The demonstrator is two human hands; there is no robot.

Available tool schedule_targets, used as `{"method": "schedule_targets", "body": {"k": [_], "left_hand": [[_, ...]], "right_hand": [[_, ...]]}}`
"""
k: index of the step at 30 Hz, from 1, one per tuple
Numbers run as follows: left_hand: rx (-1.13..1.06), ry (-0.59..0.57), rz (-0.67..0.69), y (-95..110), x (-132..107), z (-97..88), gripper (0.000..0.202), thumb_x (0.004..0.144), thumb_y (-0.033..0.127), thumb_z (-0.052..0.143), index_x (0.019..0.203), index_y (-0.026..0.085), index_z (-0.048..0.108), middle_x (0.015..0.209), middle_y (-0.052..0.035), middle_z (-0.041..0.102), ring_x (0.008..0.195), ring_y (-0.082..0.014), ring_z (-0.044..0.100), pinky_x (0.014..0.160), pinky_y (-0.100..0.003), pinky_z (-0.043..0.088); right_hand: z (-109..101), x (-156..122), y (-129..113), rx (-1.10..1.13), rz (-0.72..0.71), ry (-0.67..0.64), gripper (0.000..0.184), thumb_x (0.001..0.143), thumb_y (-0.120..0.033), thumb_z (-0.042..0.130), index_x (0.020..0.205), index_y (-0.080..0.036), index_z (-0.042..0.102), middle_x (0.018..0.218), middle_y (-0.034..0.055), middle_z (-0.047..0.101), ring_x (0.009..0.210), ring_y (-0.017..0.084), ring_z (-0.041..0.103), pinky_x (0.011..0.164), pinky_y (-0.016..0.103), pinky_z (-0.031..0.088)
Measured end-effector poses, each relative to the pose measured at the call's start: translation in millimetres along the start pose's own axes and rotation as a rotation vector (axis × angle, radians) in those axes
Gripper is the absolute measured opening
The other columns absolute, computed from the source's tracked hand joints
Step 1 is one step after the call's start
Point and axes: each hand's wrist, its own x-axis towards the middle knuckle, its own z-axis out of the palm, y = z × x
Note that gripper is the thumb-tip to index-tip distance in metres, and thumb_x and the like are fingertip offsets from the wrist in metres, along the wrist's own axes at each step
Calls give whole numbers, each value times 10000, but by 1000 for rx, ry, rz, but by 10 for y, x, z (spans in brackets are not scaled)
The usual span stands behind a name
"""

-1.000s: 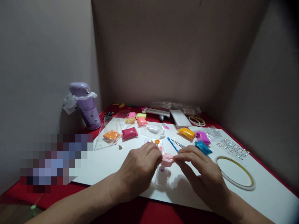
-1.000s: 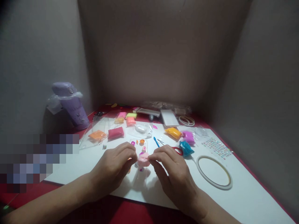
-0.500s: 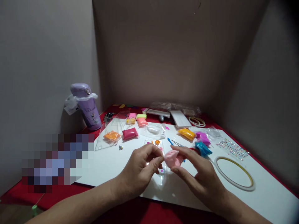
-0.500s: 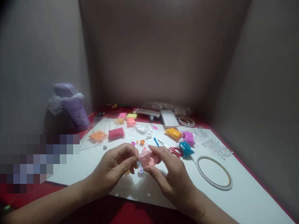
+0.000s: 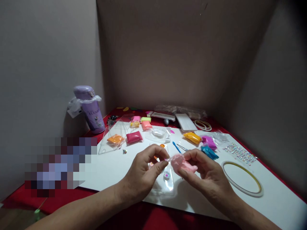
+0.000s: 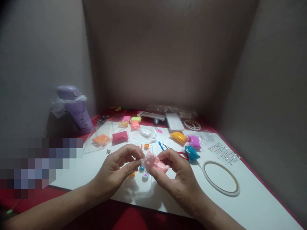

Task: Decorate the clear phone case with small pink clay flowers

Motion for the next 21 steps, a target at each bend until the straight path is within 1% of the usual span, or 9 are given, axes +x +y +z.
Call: {"method": "schedule_targets", "body": {"k": [2, 3, 7, 12, 16, 21], "left_hand": [[66, 17, 100, 4, -15, -4, 38, 891, 185, 576, 923, 166, 582, 949, -47, 600, 880, -163, 567, 760, -296, 455], [75, 16, 134, 9, -22, -3, 46, 893, 181, 575, 938, 169, 578, 957, -48, 595, 880, -161, 564, 761, -297, 458], [130, 21, 210, 43, -33, 9, 61, 885, 190, 601, 935, 157, 589, 893, -43, 578, 807, -150, 538, 727, -294, 458], [197, 27, 240, 65, -28, 17, 40, 877, 168, 607, 871, 129, 614, 824, -44, 569, 777, -148, 526, 705, -286, 438], [208, 23, 239, 60, -25, 18, 11, 858, 126, 614, 848, 128, 617, 819, -39, 574, 787, -146, 532, 726, -283, 433], [222, 16, 201, 77, -30, 21, 70, 862, 164, 622, 801, 140, 596, 800, -35, 557, 774, -152, 518, 723, -291, 423]], "right_hand": [[1, 6, -16, -42, -21, 5, 132, 847, -319, 668, 889, -232, 578, 831, -22, 622, 745, 137, 596, 683, 258, 483], [2, 10, -25, -67, -39, 7, 121, 851, -313, 662, 884, -232, 578, 826, -21, 618, 745, 139, 592, 684, 262, 481], [13, 20, -52, -159, -158, 14, 106, 853, -281, 656, 845, -222, 568, 763, -24, 592, 697, 134, 560, 646, 265, 458], [10, 10, -42, -227, -265, -4, 87, 860, -238, 635, 856, -206, 555, 764, -7, 587, 682, 139, 554, 604, 271, 446], [-2, 7, -27, -265, -318, -31, 77, 857, -196, 617, 888, -200, 547, 773, 1, 584, 692, 147, 560, 617, 284, 451], [-20, 3, -41, -284, -371, -80, 111, 848, -157, 600, 947, -190, 562, 797, 18, 584, 700, 158, 556, 619, 301, 453]]}}
